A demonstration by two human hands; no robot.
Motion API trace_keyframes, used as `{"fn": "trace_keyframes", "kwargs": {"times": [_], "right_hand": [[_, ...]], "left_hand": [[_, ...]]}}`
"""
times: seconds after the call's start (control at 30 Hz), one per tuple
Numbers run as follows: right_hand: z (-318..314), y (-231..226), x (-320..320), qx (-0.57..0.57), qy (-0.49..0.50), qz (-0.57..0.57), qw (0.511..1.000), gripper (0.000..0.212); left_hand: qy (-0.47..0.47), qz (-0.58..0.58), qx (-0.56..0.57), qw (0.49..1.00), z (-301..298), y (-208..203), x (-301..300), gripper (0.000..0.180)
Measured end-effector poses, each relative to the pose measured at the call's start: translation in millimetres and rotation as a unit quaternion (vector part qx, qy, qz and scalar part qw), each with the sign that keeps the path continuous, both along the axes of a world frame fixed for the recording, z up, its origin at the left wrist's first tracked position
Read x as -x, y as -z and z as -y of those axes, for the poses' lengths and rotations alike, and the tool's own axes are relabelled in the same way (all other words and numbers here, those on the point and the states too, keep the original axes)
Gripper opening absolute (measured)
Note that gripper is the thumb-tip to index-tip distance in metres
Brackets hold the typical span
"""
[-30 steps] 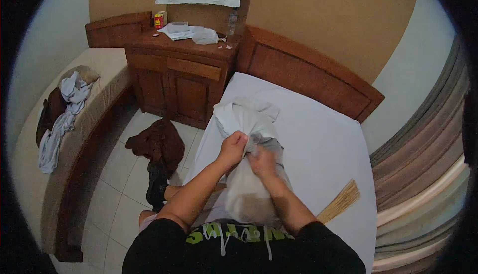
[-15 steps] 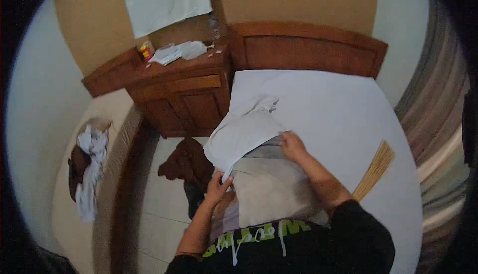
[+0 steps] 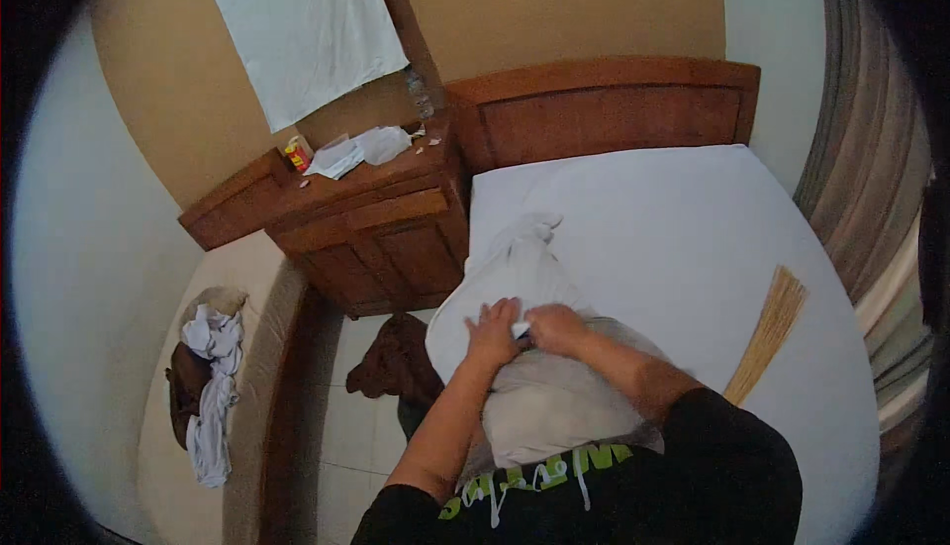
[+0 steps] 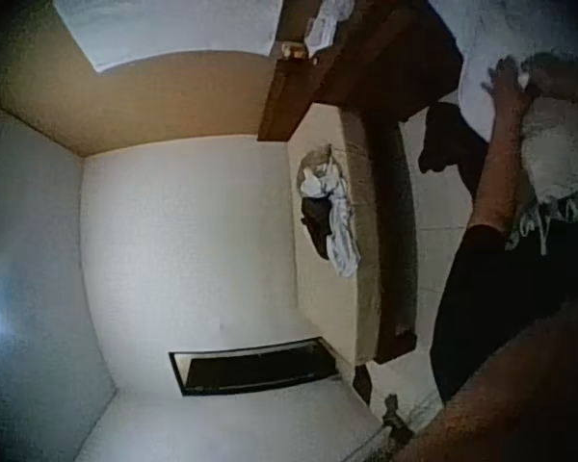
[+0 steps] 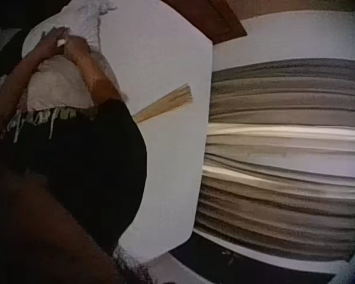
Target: The person inserts a pillow into a white pillowcase on a bed, smoothing the fabric and adjusting the corners. The person then uses a small broom to hit and fluff the pillow repeatedly to distribute the filling.
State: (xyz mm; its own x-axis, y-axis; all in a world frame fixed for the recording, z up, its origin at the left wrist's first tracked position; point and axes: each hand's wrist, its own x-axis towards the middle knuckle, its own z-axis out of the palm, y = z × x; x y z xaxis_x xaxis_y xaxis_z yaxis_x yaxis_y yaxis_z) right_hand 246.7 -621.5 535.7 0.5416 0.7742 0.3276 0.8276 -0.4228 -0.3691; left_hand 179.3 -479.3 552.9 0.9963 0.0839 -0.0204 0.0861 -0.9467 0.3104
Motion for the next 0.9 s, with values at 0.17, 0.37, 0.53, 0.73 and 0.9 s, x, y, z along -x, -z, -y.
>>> {"fn": "trace_keyframes", "kwargs": {"times": [0.17,0.37,0.53,0.73,0.9], "right_hand": [[52,-18,35,0.041,-0.009,-0.173,0.984,0.026],[96,45,-33,-0.027,0.260,-0.027,0.965,0.059],[113,37,-26,0.051,0.204,-0.601,0.771,0.067],[111,-12,-12,-0.185,0.215,-0.506,0.815,0.050],[103,-93,-35,-0.290,0.197,-0.284,0.892,0.039]], "left_hand": [[-0.016,-0.053,0.006,0.998,-9,10,5,0.069],[0.055,-0.020,0.054,0.997,-12,28,27,0.071],[0.130,-0.035,0.111,0.985,22,-13,76,0.074],[0.065,0.020,0.148,0.987,10,3,82,0.059],[0.105,0.183,0.248,0.945,4,9,52,0.051]]}}
